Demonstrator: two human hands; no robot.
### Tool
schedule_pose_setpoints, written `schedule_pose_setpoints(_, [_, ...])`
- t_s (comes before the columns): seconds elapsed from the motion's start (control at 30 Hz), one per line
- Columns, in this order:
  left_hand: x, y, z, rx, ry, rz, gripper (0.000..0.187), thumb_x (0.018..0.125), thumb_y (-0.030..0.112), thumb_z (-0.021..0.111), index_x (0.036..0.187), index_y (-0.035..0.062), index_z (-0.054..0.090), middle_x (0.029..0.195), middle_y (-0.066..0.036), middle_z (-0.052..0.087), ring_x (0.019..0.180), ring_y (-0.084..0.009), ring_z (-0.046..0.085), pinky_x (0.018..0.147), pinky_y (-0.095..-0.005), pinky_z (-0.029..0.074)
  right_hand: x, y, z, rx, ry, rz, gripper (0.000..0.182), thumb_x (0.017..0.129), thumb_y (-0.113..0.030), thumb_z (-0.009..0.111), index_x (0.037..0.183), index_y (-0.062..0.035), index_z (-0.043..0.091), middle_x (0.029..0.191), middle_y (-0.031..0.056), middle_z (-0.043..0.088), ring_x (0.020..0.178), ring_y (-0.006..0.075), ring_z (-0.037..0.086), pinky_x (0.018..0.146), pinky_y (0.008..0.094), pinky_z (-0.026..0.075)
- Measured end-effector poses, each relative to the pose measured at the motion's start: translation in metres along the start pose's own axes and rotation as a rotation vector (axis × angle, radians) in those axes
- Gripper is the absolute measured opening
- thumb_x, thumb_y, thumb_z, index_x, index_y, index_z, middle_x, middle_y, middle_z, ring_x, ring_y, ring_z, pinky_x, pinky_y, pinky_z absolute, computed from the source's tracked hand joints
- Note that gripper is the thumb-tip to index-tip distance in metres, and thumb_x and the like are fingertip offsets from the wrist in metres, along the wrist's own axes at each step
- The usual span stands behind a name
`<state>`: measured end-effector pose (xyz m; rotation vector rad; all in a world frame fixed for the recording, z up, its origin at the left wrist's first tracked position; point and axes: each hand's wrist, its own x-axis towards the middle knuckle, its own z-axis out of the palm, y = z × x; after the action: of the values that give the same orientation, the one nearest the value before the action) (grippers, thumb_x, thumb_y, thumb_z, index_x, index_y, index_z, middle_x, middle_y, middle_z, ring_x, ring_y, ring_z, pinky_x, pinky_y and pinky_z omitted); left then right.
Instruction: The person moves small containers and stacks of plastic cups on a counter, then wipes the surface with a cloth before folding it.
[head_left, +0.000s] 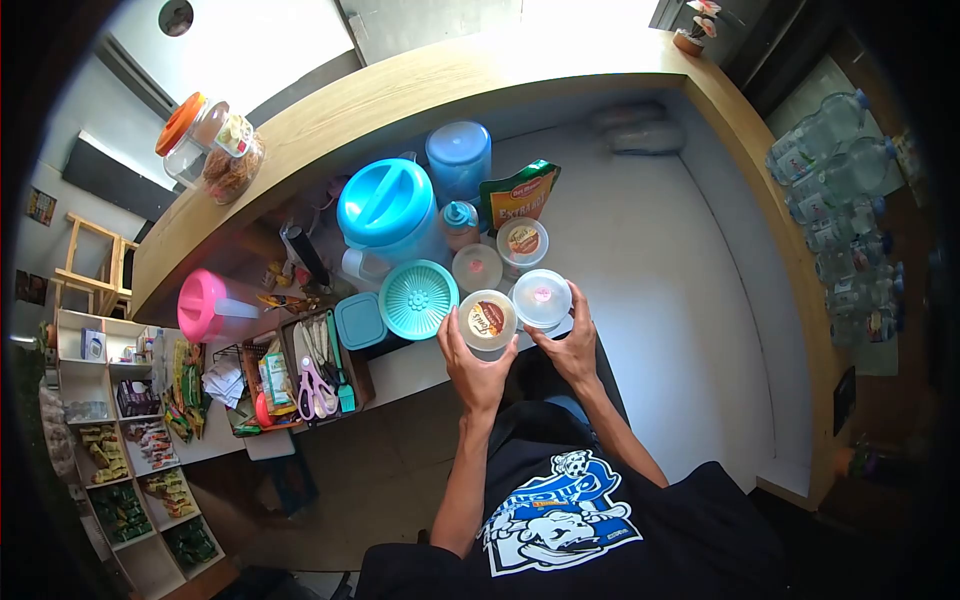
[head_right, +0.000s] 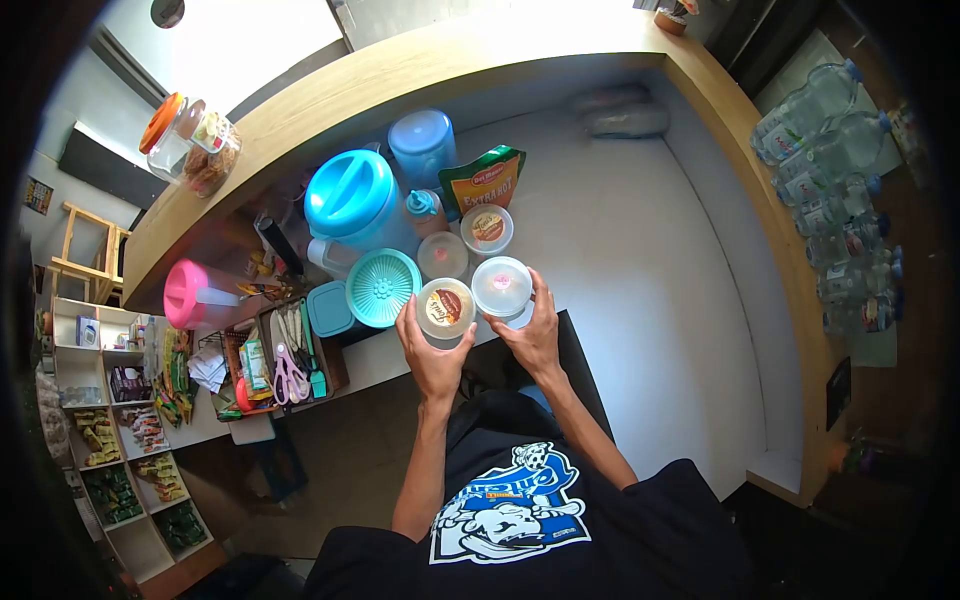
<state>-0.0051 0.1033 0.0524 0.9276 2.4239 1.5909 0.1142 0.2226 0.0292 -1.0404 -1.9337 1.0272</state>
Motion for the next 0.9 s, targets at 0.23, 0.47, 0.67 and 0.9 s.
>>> schedule_pose_setpoints(0.23, [0.004, -0.009, 0.000, 0.019, -0.034, 0.060, 0.101, 0.072, 0.021, 0.093, 0.153, -0.0032, 0.038, 0.146, -0.025, 0.047, 0.137, -0.0429, 0.049, 0.115, -0.0505, 0.042, -0.001, -0.002, 0.006, 0.115, -0.014, 0.041, 0.098, 0.074, -0.024, 0.095, 0.150, -0.0006, 0.039, 0.137, 0.0230, 0.061, 0.127, 0.0352, 0.064, 0.111, 0.0457, 0.050])
schedule_pose_setpoints(0.47, [0.004, -0.014, -0.003, 0.080, -0.071, 0.094, 0.106, 0.071, 0.025, 0.096, 0.154, -0.0018, 0.037, 0.151, -0.025, 0.047, 0.139, -0.0429, 0.047, 0.118, -0.0515, 0.037, 0.000, 0.001, 0.009, 0.101, -0.031, 0.034, 0.099, 0.076, -0.027, 0.094, 0.151, -0.0038, 0.035, 0.136, 0.0233, 0.062, 0.126, 0.0368, 0.064, 0.109, 0.0464, 0.051])
schedule_pose_setpoints(0.67, [0.006, -0.019, -0.005, 0.071, -0.087, 0.113, 0.110, 0.069, 0.032, 0.097, 0.155, -0.0022, 0.037, 0.150, -0.024, 0.050, 0.140, -0.0415, 0.047, 0.118, -0.0505, 0.038, -0.002, 0.006, 0.015, 0.083, -0.014, 0.045, 0.102, 0.076, -0.031, 0.094, 0.153, -0.0054, 0.033, 0.136, 0.0240, 0.062, 0.125, 0.0388, 0.064, 0.106, 0.0473, 0.052])
schedule_pose_setpoints(0.9, [0.006, -0.021, -0.008, 0.040, -0.123, 0.088, 0.114, 0.069, 0.035, 0.097, 0.157, -0.0024, 0.033, 0.153, -0.025, 0.047, 0.142, -0.0436, 0.044, 0.119, -0.0525, 0.037, -0.005, 0.013, 0.014, 0.035, -0.033, 0.019, 0.115, 0.075, -0.039, 0.094, 0.160, -0.0046, 0.024, 0.145, 0.0264, 0.055, 0.132, 0.0404, 0.059, 0.109, 0.0478, 0.050])
